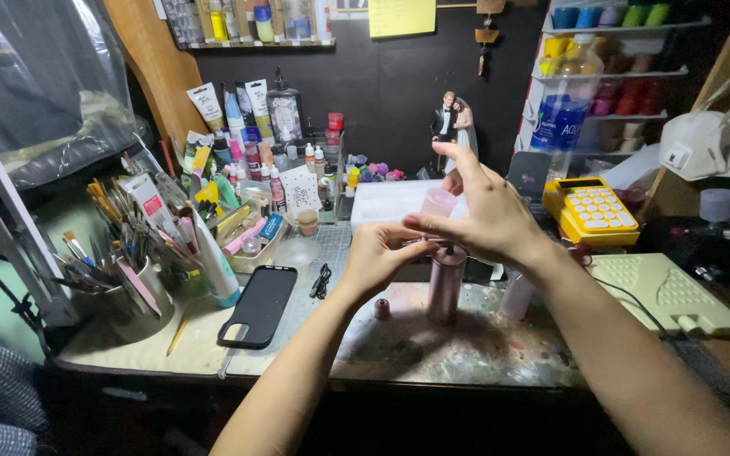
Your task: The person assembles a pink airbrush by attaching the air hose, inserting the paint cup, and screwing on the cap. They then test the airbrush by spraying a small amount onto their hand and a small card.
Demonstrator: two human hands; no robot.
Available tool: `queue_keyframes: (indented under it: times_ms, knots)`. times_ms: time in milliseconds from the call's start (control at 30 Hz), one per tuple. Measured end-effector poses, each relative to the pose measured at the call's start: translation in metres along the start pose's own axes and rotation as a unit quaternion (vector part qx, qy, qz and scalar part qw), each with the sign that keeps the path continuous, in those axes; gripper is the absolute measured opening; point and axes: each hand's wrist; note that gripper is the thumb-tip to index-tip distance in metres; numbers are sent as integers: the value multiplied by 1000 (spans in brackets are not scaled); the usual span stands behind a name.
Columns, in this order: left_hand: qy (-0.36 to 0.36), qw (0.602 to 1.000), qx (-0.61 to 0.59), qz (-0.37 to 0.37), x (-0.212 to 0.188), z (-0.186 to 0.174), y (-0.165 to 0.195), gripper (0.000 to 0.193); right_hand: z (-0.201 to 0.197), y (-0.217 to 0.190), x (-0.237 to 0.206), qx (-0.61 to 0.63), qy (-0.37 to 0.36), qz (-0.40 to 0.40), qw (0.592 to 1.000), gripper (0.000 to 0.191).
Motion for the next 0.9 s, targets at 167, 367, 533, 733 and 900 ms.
queue_keyframes:
  times_ms: [167, 367, 533, 733, 900]
  knots:
    - [-4, 1000, -3, 15, 1, -2, -1, 20, -8, -4, 4, 123, -48, -95, 987, 96]
    - [-20, 999, -48, 11, 1, -1, -5, 20, -2, -1, 3, -10, -41, 28, 999, 91]
    - [0, 1000, 27, 16, 2, -3, -5, 20, -7, -1, 6, 156, -46, -114, 980, 103]
    - [-32, 998, -56, 13, 4, 0, -4, 20, -6, -12, 4, -73, -58, 96, 991, 91]
    - [4, 999, 43, -10, 1, -2, -1, 19, -15, -6, 9, 100, -51, -218, 969, 96]
Point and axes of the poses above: each hand's wrist, its own x-axis towards the middle knuckle, its own z-axis out of the palm, y = z × x, and after that the axes turned 5 degrees about -z, right-handed
